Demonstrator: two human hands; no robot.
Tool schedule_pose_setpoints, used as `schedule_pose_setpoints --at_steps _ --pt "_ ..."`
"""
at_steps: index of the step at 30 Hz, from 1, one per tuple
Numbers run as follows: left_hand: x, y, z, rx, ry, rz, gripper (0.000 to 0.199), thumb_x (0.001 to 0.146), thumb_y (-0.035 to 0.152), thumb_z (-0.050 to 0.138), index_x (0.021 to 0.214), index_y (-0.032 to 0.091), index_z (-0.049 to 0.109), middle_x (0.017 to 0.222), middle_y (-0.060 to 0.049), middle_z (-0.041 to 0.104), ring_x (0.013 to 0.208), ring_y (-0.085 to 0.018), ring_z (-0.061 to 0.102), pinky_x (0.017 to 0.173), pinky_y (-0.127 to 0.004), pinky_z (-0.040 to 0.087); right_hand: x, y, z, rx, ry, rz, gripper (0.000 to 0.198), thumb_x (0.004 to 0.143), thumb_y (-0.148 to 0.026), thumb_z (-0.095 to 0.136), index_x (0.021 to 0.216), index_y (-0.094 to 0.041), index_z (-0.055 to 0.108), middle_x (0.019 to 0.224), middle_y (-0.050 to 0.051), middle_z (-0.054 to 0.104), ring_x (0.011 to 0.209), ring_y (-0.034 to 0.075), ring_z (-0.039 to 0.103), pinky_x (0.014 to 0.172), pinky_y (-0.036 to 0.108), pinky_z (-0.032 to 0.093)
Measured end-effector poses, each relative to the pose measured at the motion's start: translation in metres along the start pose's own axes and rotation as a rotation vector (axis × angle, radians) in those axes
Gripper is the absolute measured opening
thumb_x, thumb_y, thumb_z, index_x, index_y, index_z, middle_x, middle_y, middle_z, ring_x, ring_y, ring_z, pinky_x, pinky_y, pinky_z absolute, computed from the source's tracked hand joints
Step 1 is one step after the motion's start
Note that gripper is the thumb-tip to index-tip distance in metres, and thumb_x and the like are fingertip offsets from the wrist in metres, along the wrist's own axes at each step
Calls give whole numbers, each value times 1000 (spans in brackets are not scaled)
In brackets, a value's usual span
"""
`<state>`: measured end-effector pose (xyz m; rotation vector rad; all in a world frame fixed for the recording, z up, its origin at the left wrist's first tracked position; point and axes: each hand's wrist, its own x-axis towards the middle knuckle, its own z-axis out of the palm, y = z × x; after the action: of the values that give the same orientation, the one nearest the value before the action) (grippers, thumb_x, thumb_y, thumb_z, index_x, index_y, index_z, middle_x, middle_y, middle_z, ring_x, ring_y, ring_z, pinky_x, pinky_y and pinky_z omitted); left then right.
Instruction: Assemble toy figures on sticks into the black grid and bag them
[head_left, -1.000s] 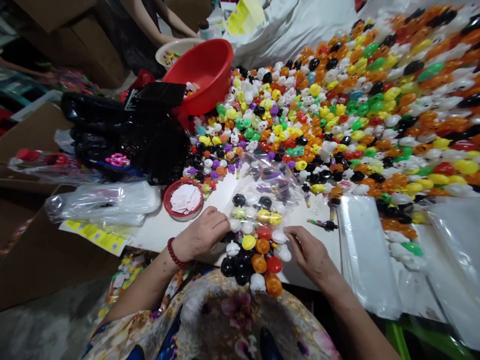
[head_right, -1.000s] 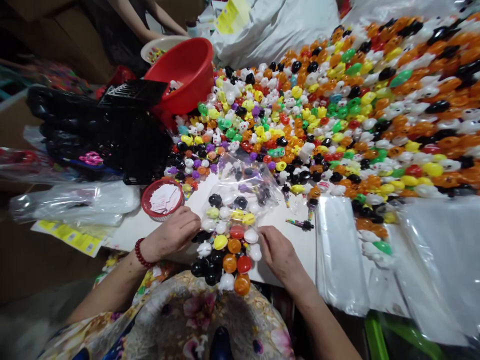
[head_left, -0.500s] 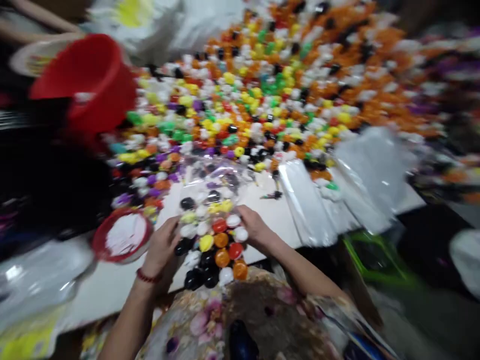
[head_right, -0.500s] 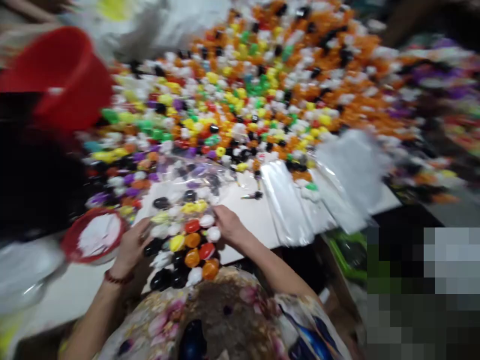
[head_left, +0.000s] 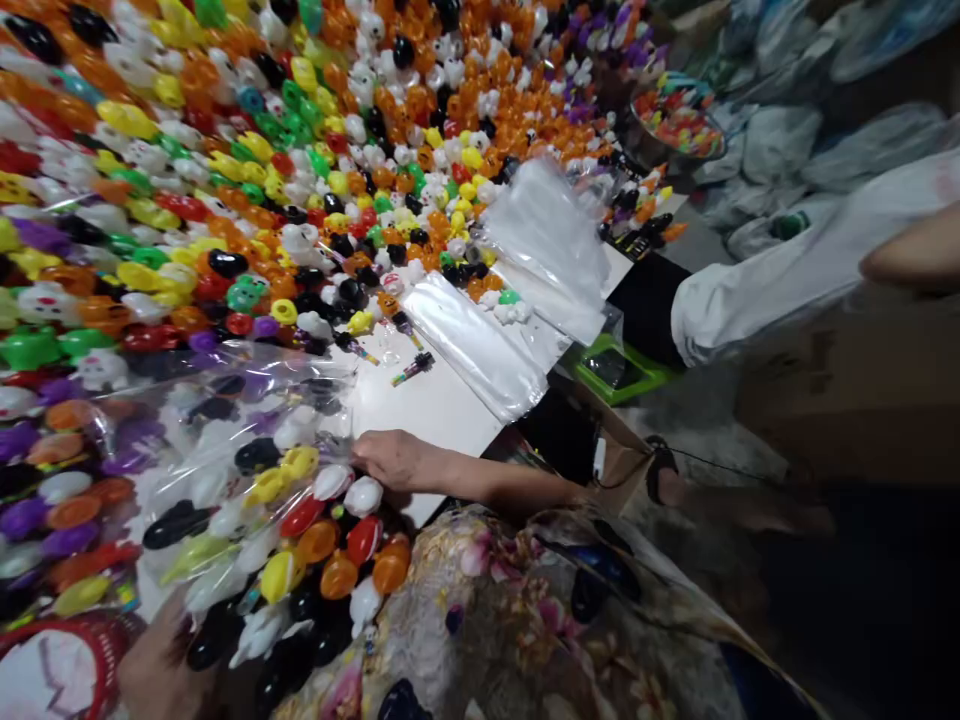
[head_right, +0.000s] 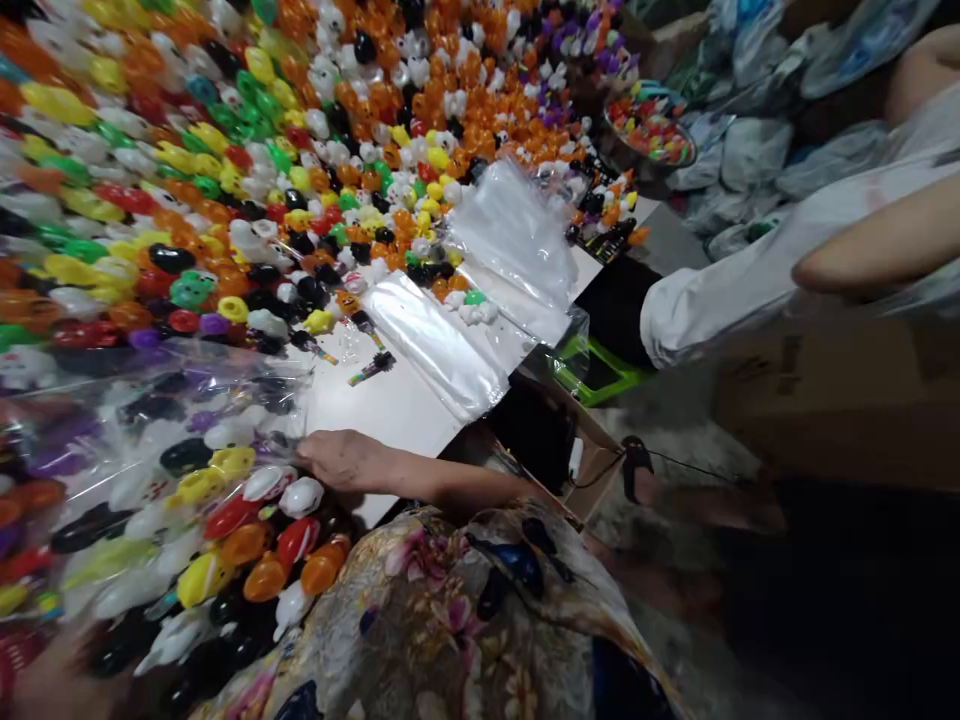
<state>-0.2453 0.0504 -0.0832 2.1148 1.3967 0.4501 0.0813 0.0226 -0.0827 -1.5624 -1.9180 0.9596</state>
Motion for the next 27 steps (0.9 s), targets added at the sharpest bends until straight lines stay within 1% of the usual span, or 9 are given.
schedule_pose_setpoints --at_steps 2,3,7,11,14,17,19,22,27 --pt "-9 1 3 18 96 -55 13 71 38 61 71 24 60 56 2 58 50 -20 55 40 -29 43 -8 0 -3 14 -29 6 16 93 -13 49 79 -20 49 87 2 58 80 15 54 77 25 45" --pt "-13 4 4 7 108 -63 15 72 39 60 71 25 61 57 2 59 51 -20 56 42 -29 45 -13 -1 -4 21 -45 5 15 92 -12 50 79 -20 50 86 2 58 79 15 54 76 25 45" --pt "-25 26 8 -44 83 -50 20 74 41 58 79 24 68 68 1 70 60 -20 65 51 -29 53 -35 -3 -10 68 -80 0 12 87 -11 54 78 -19 53 83 2 59 77 16 54 73 26 45" --pt "-29 51 14 -64 86 -1 29 86 38 47 84 22 70 76 -3 74 66 -19 69 59 -28 56 -53 -3 -15 116 -47 -8 16 86 -10 45 80 -19 56 80 2 60 74 15 56 70 26 46" --pt "-24 59 20 -20 198 53 28 90 33 44 90 21 69 85 -6 74 76 -20 70 68 -29 58 -54 -2 -17 112 17 -44 22 87 -10 40 89 -19 60 85 4 65 78 16 60 73 27 49" --pt "-17 61 23 28 360 31 25 91 30 46 103 19 65 92 -7 73 80 -19 70 72 -30 57 -48 -5 -18 94 160 -66 25 90 -16 41 105 -19 60 94 7 70 83 18 66 76 29 53" --pt "-13 63 21 31 420 5 22 92 30 47 102 19 63 87 -5 72 75 -17 68 69 -28 56 -41 -9 -20 69 222 -72 24 91 -19 42 108 -19 60 95 7 72 84 19 68 76 29 54" --pt "-7 68 13 30 393 29 21 95 30 44 90 19 62 75 -2 68 65 -14 64 63 -25 52 -34 -15 -25 23 243 -102 20 95 -23 43 103 -20 61 91 6 73 81 19 70 73 28 55" --pt "-9 80 -7 85 351 256 24 97 19 40 78 20 54 67 -1 59 61 -13 55 59 -25 44 -37 -27 -32 -105 249 -195 19 100 -23 41 96 -20 60 81 5 69 69 16 67 64 26 53"
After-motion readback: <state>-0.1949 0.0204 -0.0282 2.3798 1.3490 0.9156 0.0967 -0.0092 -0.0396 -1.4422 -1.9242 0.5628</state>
